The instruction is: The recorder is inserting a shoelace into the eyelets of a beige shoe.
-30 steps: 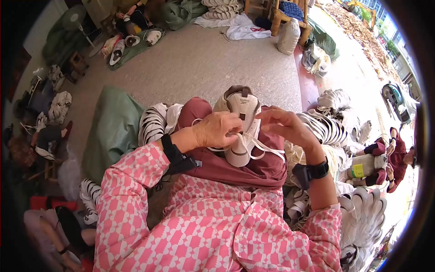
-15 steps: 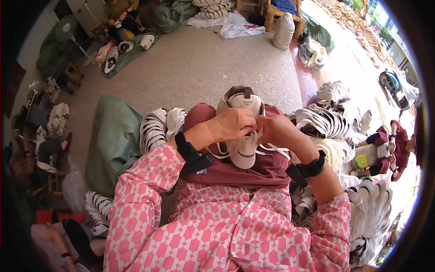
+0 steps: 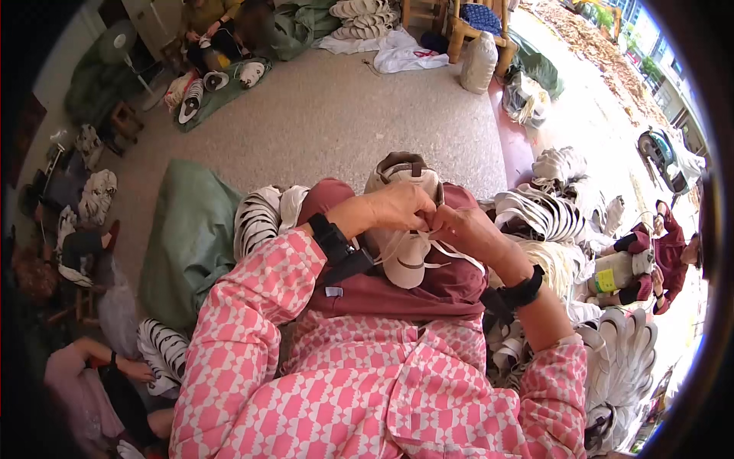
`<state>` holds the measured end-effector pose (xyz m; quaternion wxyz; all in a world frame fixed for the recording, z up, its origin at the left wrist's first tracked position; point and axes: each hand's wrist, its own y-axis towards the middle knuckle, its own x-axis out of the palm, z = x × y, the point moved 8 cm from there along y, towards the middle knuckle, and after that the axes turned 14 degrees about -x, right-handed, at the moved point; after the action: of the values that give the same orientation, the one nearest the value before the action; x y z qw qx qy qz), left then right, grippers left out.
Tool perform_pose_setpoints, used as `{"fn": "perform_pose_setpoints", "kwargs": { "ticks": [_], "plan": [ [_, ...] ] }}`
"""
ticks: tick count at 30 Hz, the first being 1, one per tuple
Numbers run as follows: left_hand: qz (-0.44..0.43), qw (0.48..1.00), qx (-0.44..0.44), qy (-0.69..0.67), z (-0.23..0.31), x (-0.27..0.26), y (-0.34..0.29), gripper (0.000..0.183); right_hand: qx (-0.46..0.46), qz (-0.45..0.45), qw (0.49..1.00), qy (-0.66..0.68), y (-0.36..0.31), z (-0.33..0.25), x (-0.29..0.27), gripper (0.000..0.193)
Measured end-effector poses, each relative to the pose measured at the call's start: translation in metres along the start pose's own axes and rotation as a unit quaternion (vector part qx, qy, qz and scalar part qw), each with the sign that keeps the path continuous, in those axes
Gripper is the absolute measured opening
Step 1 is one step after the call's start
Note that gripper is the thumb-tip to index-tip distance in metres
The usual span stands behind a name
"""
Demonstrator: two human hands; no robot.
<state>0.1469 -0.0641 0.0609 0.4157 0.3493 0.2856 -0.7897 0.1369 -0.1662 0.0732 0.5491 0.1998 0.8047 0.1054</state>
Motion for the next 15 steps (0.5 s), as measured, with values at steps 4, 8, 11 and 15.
{"fn": "perform_pose_setpoints", "kwargs": {
  "ticks": [4,8,11,15],
  "plan": [
    [0.027,0.999,0.017,0.025,0.000,0.004,0.000,0.016,0.013,0.010,1.000,-0.001,0.000,0.003,0.003,0.026],
    [0.131,0.988,0.086,0.006,0.005,-0.002,-0.013,0.011,0.028,0.008,0.999,0.020,-0.001,0.003,0.001,0.027],
    [0.218,0.961,0.037,-0.163,-0.017,-0.039,-0.025,0.008,0.049,-0.004,0.998,0.044,-0.001,0.002,-0.001,0.028],
    [0.421,0.725,-0.004,-0.544,-0.088,-0.135,-0.096,0.012,0.042,-0.004,0.996,0.077,0.003,-0.001,0.001,0.028]
  ]
}}
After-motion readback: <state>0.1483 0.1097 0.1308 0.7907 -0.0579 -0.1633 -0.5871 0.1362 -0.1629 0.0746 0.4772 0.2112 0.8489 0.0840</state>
